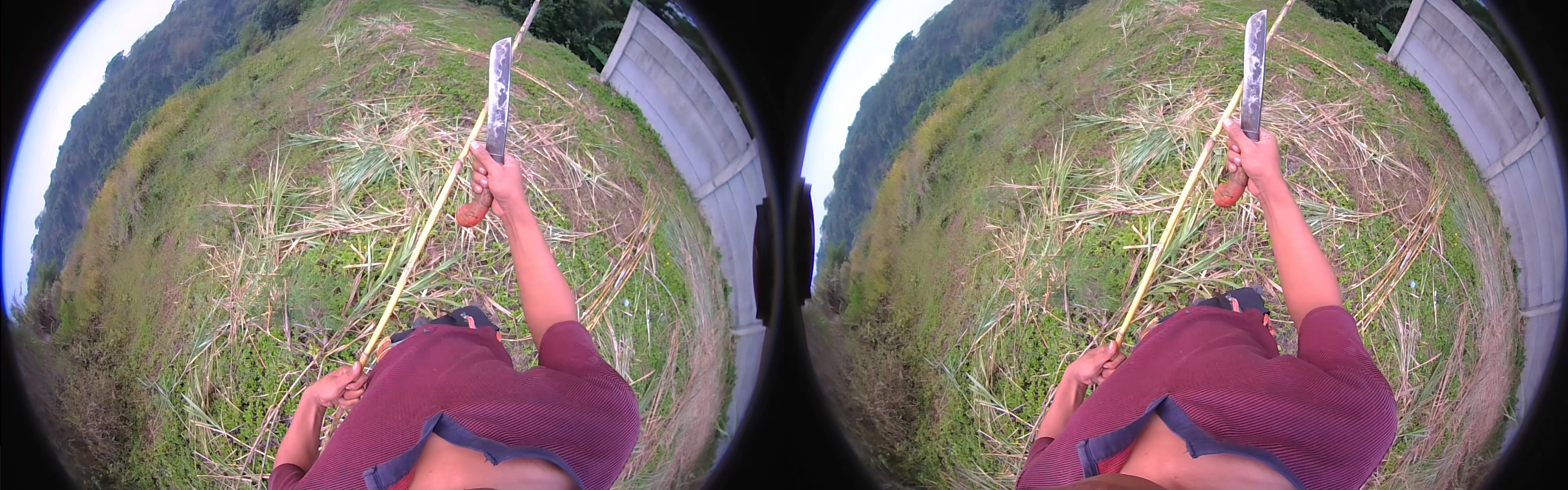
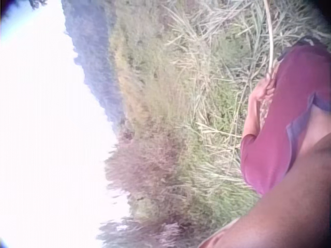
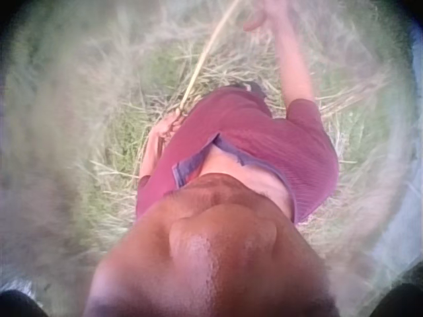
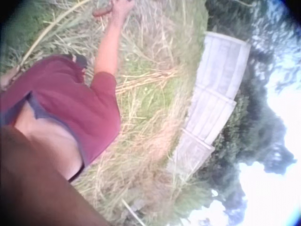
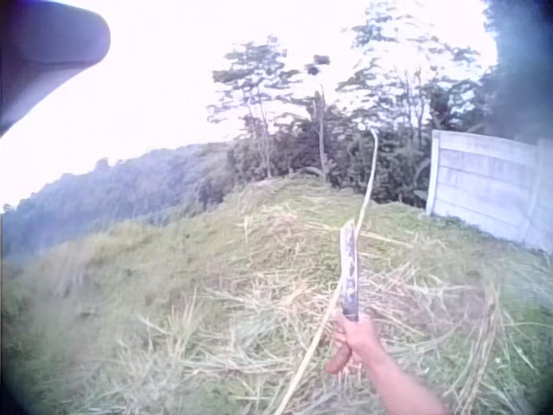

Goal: The person uses a machete to trim and clean long, thin sticks in an outdoor grassy area. They repeatedly cut off leaves and side branches, then scrape the surface of the sticks to remove bark and smooth them. The person handles the sticks one at a time, rotating them to access different sides.

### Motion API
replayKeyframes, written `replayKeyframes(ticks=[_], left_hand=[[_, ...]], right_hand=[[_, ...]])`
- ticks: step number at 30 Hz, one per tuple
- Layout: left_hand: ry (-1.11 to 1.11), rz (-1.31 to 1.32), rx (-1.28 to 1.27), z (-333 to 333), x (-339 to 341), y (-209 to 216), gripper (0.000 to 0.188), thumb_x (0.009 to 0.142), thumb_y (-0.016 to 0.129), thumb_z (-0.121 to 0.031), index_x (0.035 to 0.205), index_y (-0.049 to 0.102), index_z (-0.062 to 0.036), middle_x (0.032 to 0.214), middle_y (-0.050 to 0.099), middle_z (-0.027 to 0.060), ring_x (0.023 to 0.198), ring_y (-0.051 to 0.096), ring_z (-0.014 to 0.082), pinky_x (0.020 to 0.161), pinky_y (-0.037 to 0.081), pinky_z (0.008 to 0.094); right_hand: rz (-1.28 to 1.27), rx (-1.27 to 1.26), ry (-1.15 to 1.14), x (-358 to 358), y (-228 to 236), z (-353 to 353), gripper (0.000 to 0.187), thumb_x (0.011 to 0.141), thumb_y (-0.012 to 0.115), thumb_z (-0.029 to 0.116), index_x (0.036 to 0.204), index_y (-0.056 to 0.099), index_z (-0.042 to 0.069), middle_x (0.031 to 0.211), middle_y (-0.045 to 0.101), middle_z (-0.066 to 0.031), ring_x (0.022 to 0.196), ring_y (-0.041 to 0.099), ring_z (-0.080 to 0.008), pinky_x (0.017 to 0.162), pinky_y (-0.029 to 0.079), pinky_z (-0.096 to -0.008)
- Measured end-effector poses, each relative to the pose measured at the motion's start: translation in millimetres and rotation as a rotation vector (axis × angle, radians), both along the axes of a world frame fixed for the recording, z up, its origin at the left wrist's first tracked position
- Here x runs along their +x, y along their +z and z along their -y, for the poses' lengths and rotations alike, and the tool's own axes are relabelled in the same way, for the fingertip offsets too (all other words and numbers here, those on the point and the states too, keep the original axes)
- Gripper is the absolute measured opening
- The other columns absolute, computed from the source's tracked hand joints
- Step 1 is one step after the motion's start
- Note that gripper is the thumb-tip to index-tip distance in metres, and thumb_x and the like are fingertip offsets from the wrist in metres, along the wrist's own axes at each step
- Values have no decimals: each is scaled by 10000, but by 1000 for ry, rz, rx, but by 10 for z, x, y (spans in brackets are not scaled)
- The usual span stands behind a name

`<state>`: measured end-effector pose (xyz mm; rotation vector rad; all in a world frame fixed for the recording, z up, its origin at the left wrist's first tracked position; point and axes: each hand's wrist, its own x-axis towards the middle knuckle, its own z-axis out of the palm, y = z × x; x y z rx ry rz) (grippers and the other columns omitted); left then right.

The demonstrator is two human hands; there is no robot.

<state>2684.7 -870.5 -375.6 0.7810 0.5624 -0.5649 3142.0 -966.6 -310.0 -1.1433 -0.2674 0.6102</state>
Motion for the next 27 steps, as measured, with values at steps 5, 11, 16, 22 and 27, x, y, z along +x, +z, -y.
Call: replayKeyframes(ticks=[5,11,16,22,27], left_hand=[[-165,54,275,-171,-16,-105,542,1009,296,-565,741,431,-114,608,351,-24,522,361,114,492,327,255],[143,263,1537,-153,977,59,443,999,477,-408,1059,524,29,965,600,179,903,589,271,803,464,394],[235,255,1552,72,1893,493,285,994,520,-301,1055,514,-22,801,620,158,751,622,322,659,456,441],[332,420,1149,38,1642,628,302,1027,468,-306,880,511,-45,636,410,-10,595,365,104,542,343,297],[224,335,702,19,1502,879,326,1031,455,-355,837,499,-97,646,359,-67,571,312,53,512,276,237]], right_hand=[[-58,39,19,-211,-9,-77,169,914,677,171,897,581,33,626,442,56,478,409,-35,416,360,-210],[-55,-69,26,-782,-93,-182,209,906,687,166,807,545,50,582,484,29,448,429,-52,400,369,-231],[103,-185,69,-1264,-130,-247,254,921,674,225,788,589,27,543,525,15,449,484,-72,412,390,-257],[1247,-360,-192,-1122,-33,213,173,818,728,203,859,642,59,619,582,-39,503,576,-158,453,397,-311],[1777,-570,-280,-835,38,623,183,704,717,125,852,628,65,643,574,-41,558,611,-194,532,410,-325]])
